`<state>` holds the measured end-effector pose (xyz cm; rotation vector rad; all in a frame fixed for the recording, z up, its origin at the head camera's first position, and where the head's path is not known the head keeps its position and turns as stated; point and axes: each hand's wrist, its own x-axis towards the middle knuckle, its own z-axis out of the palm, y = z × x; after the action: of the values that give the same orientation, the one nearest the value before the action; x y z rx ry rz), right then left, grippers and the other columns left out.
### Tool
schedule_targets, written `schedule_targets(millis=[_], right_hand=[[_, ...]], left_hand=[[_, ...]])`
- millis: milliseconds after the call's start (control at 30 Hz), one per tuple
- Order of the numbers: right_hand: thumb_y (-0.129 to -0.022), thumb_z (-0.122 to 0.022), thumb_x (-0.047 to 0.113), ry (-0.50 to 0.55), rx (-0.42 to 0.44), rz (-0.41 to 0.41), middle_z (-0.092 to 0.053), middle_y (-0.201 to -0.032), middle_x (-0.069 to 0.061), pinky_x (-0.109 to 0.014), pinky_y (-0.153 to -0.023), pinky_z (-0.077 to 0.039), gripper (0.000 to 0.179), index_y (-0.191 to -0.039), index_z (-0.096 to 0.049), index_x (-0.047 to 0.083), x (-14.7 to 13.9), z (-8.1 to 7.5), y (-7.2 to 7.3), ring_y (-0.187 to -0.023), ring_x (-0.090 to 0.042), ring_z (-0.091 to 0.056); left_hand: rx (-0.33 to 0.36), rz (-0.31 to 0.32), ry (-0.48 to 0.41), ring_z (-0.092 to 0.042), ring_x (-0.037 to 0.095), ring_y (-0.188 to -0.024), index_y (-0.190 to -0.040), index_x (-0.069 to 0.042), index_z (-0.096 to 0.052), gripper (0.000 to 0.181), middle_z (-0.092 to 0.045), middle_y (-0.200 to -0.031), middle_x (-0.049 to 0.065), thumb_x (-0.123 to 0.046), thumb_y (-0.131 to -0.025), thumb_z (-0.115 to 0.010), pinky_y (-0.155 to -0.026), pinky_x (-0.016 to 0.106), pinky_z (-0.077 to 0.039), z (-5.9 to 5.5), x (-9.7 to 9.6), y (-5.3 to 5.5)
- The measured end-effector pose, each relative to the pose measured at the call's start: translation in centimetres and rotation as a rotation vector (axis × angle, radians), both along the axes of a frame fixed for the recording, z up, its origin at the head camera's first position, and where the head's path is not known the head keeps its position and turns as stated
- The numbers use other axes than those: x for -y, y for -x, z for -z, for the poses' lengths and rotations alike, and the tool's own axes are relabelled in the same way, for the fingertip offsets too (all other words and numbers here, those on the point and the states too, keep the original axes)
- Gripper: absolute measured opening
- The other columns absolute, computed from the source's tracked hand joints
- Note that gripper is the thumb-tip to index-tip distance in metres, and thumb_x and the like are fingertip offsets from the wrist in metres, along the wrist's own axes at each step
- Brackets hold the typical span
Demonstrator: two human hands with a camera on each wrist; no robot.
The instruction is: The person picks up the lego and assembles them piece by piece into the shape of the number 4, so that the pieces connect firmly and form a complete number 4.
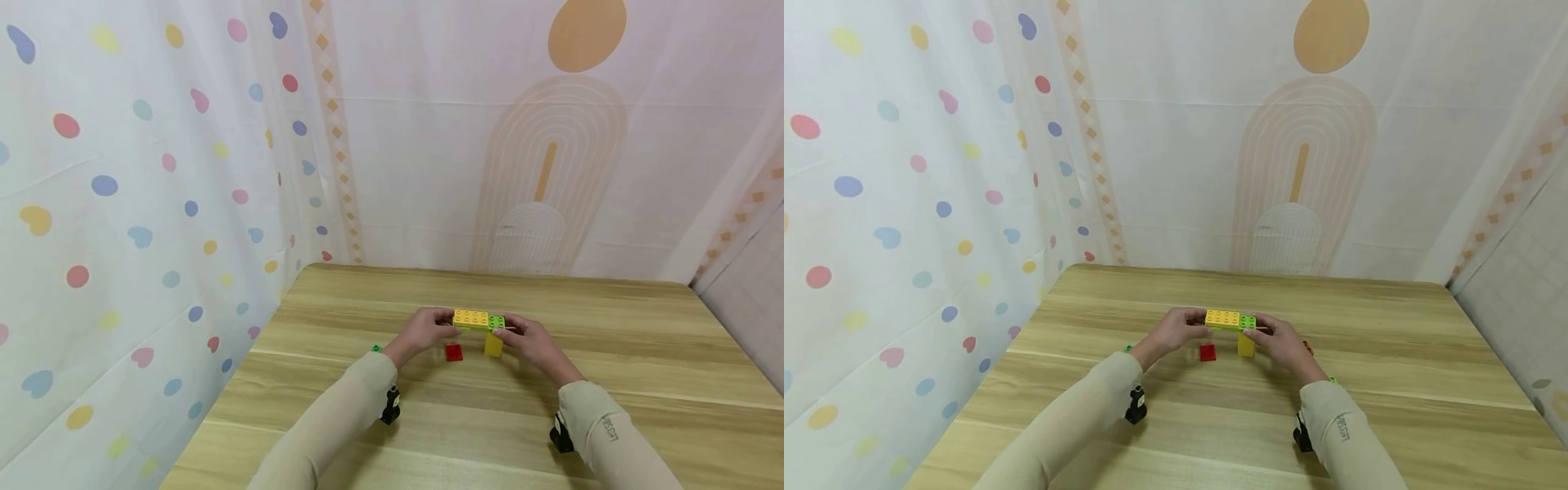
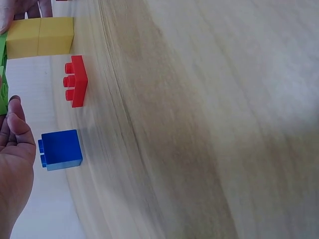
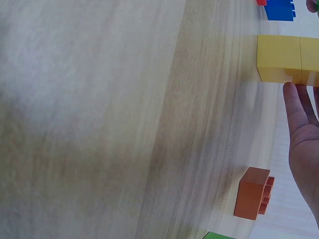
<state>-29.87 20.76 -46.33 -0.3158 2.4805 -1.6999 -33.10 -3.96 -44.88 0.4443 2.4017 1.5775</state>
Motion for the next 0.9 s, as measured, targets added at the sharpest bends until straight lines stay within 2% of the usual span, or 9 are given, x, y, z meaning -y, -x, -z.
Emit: schedule_targets(millis=[200, 400, 667, 900], right_hand=[[-0.1, -0.062, 0.026, 0.003, 0.006, -0.004, -0.056, -0.131, -0.022, -0.04, -0.094, -0.051, 0.053, -0.141, -0.049, -0.004, -0.05, 0.0, 0.02, -0.116, -0.028, -0.057], [-0.1, -0.062, 0.024, -0.008, -0.001, -0.004, -0.057, -0.13, -0.022, -0.041, -0.094, -0.051, 0.051, -0.141, -0.049, -0.004, -0.01, -0.31, -0.19, -0.113, -0.026, -0.057], [-0.1, -0.062, 0.023, -0.001, -0.006, -0.008, -0.057, -0.129, -0.022, -0.043, -0.093, -0.051, 0.05, -0.14, -0.05, -0.004, 0.01, -0.3, -0.23, -0.112, -0.027, -0.057], [-0.1, -0.063, 0.024, 0.002, 0.011, 0.002, -0.056, -0.131, -0.022, -0.041, -0.094, -0.051, 0.053, -0.142, -0.048, -0.003, 0.0, -0.05, -0.12, -0.114, -0.027, -0.057]], left_hand=[[0.003, 0.01, -0.003, -0.063, 0.015, -0.095, -0.129, -0.001, -0.063, 0.041, -0.068, -0.106, 0.003, -0.013, -0.092, -0.073, -0.086, 0.038, -0.054, -0.21, -0.1, 0.1], [-0.001, 0.018, -0.006, -0.062, 0.014, -0.094, -0.128, -0.002, -0.065, 0.039, -0.068, -0.106, 0.003, -0.014, -0.091, -0.073, -0.085, 0.036, -0.054, -0.16, -0.14, 0.14], [0.044, -0.019, -0.047, -0.064, 0.014, -0.096, -0.129, -0.001, -0.064, 0.042, -0.068, -0.107, 0.003, -0.013, -0.09, -0.075, -0.084, 0.033, -0.054, 0.13, -0.25, 0.14], [0.086, -0.02, -0.108, -0.061, 0.017, -0.098, -0.131, 0.002, -0.06, 0.046, -0.067, -0.112, 0.007, 0.003, -0.088, -0.072, -0.085, 0.03, -0.053, 0.27, -0.5, 0.06]])
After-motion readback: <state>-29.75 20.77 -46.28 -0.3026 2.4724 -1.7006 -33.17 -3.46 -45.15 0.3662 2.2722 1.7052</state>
